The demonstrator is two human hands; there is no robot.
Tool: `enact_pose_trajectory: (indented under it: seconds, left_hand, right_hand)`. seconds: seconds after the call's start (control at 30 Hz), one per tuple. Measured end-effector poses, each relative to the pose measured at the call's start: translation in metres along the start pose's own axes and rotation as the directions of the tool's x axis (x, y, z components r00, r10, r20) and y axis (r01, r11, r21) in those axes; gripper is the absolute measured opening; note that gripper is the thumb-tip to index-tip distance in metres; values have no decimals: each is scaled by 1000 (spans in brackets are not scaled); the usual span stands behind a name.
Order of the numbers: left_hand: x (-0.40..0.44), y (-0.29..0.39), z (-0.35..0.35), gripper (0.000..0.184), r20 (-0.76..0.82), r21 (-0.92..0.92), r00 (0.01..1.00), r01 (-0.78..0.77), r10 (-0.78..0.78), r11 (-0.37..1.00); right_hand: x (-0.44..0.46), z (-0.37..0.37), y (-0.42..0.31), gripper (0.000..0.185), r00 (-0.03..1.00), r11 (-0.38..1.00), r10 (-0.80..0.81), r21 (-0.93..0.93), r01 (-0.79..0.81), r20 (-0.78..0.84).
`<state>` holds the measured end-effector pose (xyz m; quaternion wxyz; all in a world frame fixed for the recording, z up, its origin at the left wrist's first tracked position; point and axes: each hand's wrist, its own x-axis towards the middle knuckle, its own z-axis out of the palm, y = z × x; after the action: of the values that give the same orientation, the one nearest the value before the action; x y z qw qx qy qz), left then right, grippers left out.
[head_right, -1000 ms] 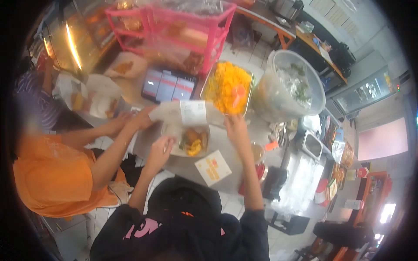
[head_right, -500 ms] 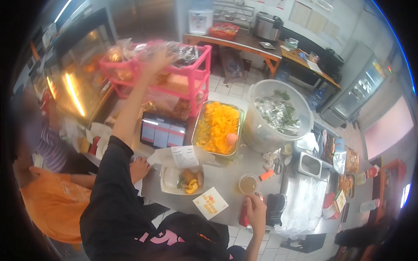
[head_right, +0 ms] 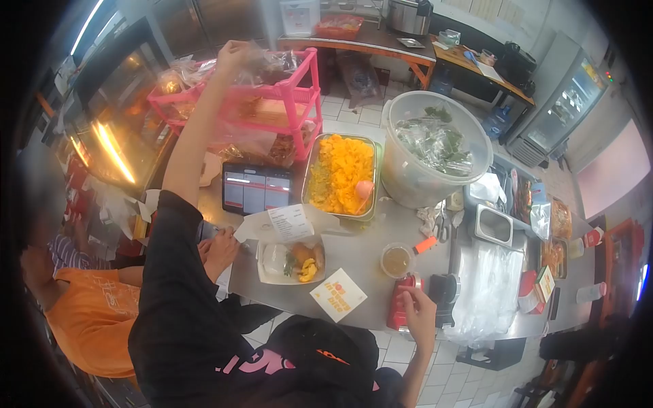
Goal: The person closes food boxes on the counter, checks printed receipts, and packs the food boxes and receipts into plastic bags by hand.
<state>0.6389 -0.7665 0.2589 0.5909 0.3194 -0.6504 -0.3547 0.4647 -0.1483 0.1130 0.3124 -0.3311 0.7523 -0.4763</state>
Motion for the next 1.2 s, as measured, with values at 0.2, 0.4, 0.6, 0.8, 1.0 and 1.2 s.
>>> enact_pose_trajectory:
  seconds: [0.2, 0.4, 0.6, 0.8, 1.0, 1.2]
  left_hand:
    - [-39, 51, -39, 19, -492, -151, 848, -308, 199, 939]
    - [-287, 103, -50, 20, -48, -72, 992, 115, -118, 991]
    - [-449, 63, -37, 17, 156, 148, 853, 478, -497, 866]
    - [-470, 49, -68, 16, 80, 504, 978, 128, -194, 854]
    - [-489, 74, -61, 15, 203, 462, 822, 398, -532, 792]
    - [-536, 85, -13, 24, 349, 463, 904, 61, -246, 884]
  right_hand:
    - [8, 12, -2, 17, 996, 998, -66, -13, 67, 58]
    - [3, 51, 20, 18, 967, 984, -116, -109, 143, 226]
    - [31, 98, 32, 20, 918, 919, -224, -244, 311, 327]
    - [111, 182, 10, 27, 810, 809, -579, -60, 585, 92]
    - [99, 184, 7, 27, 897, 936, -349, 60, 346, 272]
    - [3, 83, 79, 30, 947, 950, -137, -230, 209, 291]
